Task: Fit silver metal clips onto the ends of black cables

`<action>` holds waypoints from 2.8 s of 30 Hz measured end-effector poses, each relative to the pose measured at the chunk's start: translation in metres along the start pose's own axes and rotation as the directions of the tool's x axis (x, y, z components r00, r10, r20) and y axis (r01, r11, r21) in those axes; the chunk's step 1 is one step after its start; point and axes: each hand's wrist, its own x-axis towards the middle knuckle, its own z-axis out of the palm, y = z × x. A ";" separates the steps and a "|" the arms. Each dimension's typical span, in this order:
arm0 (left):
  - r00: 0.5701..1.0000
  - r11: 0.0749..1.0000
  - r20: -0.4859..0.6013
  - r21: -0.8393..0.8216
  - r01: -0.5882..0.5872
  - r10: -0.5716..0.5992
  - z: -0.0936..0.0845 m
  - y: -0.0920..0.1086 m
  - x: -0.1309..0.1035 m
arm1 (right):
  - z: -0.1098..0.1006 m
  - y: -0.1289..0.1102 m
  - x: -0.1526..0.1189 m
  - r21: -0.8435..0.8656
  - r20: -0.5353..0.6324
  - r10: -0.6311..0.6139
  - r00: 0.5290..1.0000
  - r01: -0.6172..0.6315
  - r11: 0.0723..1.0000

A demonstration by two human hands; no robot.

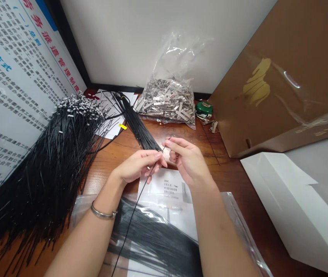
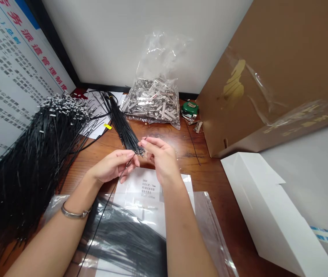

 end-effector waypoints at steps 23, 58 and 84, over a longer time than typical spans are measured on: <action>0.927 0.980 -0.318 0.067 -0.186 0.197 0.005 -0.004 0.009 | 0.002 0.002 -0.004 -0.212 0.145 0.058 0.988 -0.026 0.977; 0.781 0.963 -0.572 0.062 -0.264 0.251 0.006 0.002 0.014 | -0.050 -0.003 0.006 -0.928 -0.353 -0.295 0.888 -0.291 0.234; 0.798 0.957 -0.529 0.168 -0.236 0.290 0.006 -0.002 0.013 | -0.024 -0.002 0.001 -0.638 -0.150 -0.357 0.922 0.186 0.748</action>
